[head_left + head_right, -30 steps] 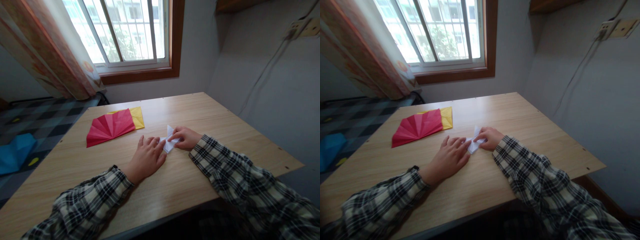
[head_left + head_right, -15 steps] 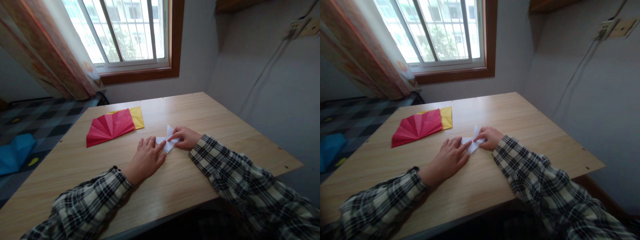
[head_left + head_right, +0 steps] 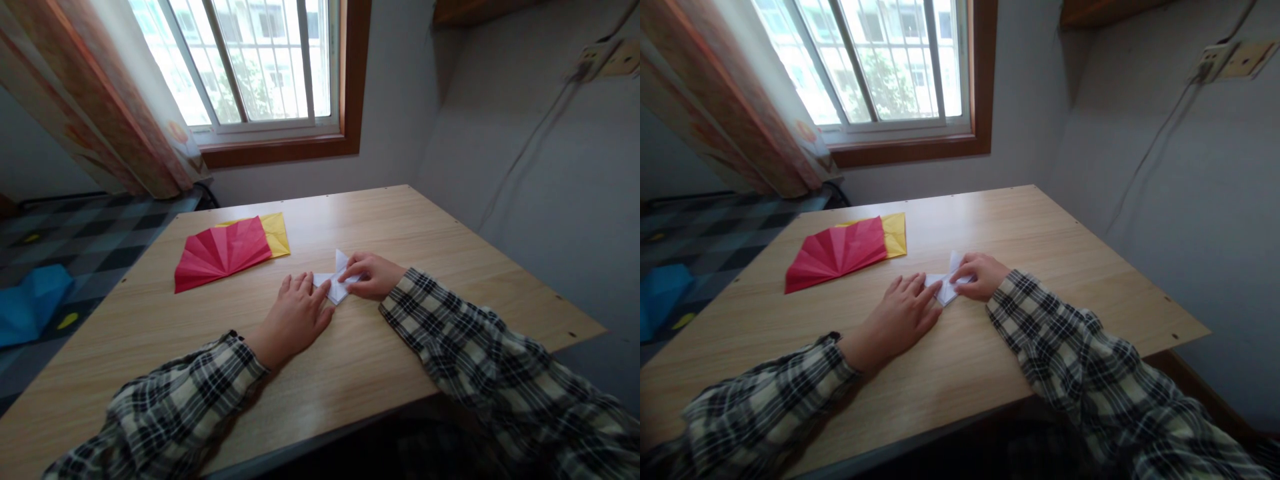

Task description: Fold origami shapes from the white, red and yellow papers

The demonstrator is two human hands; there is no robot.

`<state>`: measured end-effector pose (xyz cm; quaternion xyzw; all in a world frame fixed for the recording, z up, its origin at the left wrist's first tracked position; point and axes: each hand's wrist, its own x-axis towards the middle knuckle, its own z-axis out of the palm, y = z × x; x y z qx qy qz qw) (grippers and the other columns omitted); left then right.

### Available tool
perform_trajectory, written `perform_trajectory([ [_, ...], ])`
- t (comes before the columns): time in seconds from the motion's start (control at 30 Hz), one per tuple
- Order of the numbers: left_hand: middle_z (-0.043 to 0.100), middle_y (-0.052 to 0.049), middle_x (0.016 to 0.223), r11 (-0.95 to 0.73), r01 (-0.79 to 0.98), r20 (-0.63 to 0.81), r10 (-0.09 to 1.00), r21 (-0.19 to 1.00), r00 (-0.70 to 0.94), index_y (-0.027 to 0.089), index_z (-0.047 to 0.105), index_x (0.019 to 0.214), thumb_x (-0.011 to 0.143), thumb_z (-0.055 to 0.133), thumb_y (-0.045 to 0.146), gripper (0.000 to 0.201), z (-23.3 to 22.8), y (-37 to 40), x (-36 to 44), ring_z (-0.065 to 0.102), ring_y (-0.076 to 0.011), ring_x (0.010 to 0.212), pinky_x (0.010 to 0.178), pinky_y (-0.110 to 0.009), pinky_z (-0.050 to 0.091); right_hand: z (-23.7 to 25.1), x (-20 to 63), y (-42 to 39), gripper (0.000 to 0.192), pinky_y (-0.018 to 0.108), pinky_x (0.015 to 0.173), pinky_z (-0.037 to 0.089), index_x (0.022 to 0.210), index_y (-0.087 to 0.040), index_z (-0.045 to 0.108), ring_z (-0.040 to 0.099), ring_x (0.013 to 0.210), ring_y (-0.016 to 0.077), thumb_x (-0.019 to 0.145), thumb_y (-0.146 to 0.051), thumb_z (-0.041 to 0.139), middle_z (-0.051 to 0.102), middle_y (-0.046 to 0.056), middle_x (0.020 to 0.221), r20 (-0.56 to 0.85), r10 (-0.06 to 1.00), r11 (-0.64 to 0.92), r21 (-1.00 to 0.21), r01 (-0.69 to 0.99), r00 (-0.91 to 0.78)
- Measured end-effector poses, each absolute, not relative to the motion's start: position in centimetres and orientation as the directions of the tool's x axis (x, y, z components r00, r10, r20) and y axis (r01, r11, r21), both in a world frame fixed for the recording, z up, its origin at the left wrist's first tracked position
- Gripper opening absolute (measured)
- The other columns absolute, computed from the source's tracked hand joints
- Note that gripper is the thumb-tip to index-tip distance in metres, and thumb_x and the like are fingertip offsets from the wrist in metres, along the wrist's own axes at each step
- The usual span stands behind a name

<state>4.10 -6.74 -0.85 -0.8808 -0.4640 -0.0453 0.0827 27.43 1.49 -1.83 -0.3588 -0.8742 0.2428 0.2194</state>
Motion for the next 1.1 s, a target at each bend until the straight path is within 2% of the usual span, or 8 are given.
perform_trajectory([
  [0.1, 0.059, -0.022, 0.138, -0.547, 0.826, 0.169, 0.809, -0.135, 0.563, 0.015, 0.056, 0.14, 0.102, 0.042, 0.042, 0.049, -0.9, -6.8, 4.2, 0.051, -0.0377, 0.133, 0.112, -0.061, 0.033, -1.5, 27.5, 1.5, 0.018, 0.03, 0.082, 0.051, 0.087, -0.018, 0.081, 0.066, 0.087, 0.0175, 0.089, -0.026, 0.065, 0.073, 0.008, 0.095, 0.243, 0.743, 0.618, -0.606, 0.5, -0.624],
  [0.17, 0.059, -0.022, 0.138, -0.537, 0.83, 0.171, 0.812, -0.154, 0.558, 0.016, 0.056, 0.141, 0.102, 0.042, 0.042, 0.049, -0.9, -6.9, 4.3, 0.051, -0.0376, 0.133, 0.113, -0.062, 0.032, -1.5, 27.5, 1.6, 0.021, 0.031, 0.083, 0.051, 0.085, -0.017, 0.08, 0.067, 0.087, 0.0183, 0.091, -0.025, 0.062, 0.075, 0.008, 0.093, 0.264, 0.748, 0.631, -0.569, 0.527, -0.609],
  [0.33, 0.06, -0.023, 0.138, -0.533, 0.834, 0.171, 0.817, -0.142, 0.551, 0.014, 0.056, 0.141, 0.103, 0.041, 0.042, 0.049, -0.9, -7.1, 4.4, 0.051, -0.038, 0.133, 0.114, -0.064, 0.03, -1.9, 27.6, 1.9, 0.022, 0.035, 0.09, 0.049, 0.102, -0.017, 0.079, 0.067, 0.094, 0.0207, 0.089, -0.019, 0.062, 0.076, 0.009, 0.099, 0.298, 0.77, 0.633, -0.468, 0.616, -0.564],
  [0.57, 0.06, -0.023, 0.139, -0.535, 0.834, 0.209, 0.808, -0.134, 0.552, 0.014, 0.059, 0.137, 0.103, 0.042, 0.041, 0.047, -1.1, -7.3, 4.2, 0.051, -0.0383, 0.135, 0.115, -0.066, 0.029, -2.7, 27.8, 2.2, 0.025, 0.033, 0.088, 0.05, 0.102, -0.023, 0.08, 0.065, 0.091, 0.0183, 0.083, -0.013, 0.067, 0.073, 0.007, 0.101, 0.307, 0.741, 0.665, -0.457, 0.591, -0.597],
  [0.7, 0.052, -0.021, 0.149, -0.605, 0.786, 0.248, 0.747, -0.13, 0.616, 0.01, 0.058, 0.136, 0.103, 0.04, 0.036, 0.045, -1.4, -7.0, 4.1, 0.043, -0.0349, 0.143, 0.119, -0.057, 0.031, -2.8, 27.7, 2.1, 0.026, 0.034, 0.088, 0.049, 0.104, -0.024, 0.081, 0.064, 0.091, 0.0183, 0.085, -0.014, 0.067, 0.072, 0.007, 0.102, 0.301, 0.736, 0.671, -0.446, 0.593, -0.606],
  [0.8, 0.057, -0.023, 0.143, -0.669, 0.737, 0.211, 0.71, -0.093, 0.671, 0.005, 0.055, 0.137, 0.105, 0.037, 0.035, 0.048, -1.4, -6.6, 4.2, 0.05, -0.0317, 0.138, 0.116, -0.048, 0.04, -2.6, 27.6, 1.8, 0.025, 0.036, 0.091, 0.048, 0.106, -0.025, 0.08, 0.064, 0.095, 0.0197, 0.087, -0.017, 0.066, 0.071, 0.007, 0.104, 0.284, 0.74, 0.668, -0.418, 0.616, -0.61],
  [0.97, 0.06, -0.021, 0.137, -0.692, 0.716, 0.172, 0.697, -0.094, 0.696, 0.012, 0.055, 0.14, 0.105, 0.037, 0.032, 0.044, -0.7, -6.5, 4.5, 0.055, -0.0321, 0.132, 0.111, -0.05, 0.044, -2.5, 27.4, 1.6, 0.026, 0.037, 0.095, 0.047, 0.108, -0.025, 0.08, 0.063, 0.099, 0.0205, 0.087, -0.016, 0.067, 0.072, 0.007, 0.108, 0.265, 0.759, 0.647, -0.402, 0.648, -0.595],
  [1.1, 0.059, -0.021, 0.138, -0.678, 0.728, 0.151, 0.712, -0.106, 0.685, 0.015, 0.056, 0.14, 0.105, 0.04, 0.032, 0.042, -0.4, -6.7, 4.6, 0.055, -0.033, 0.131, 0.11, -0.05, 0.045, -2.0, 27.4, 1.5, 0.02, 0.034, 0.09, 0.048, 0.1, -0.02, 0.081, 0.064, 0.094, 0.0187, 0.09, -0.019, 0.063, 0.072, 0.008, 0.1, 0.284, 0.747, 0.66, -0.424, 0.62, -0.601],
])
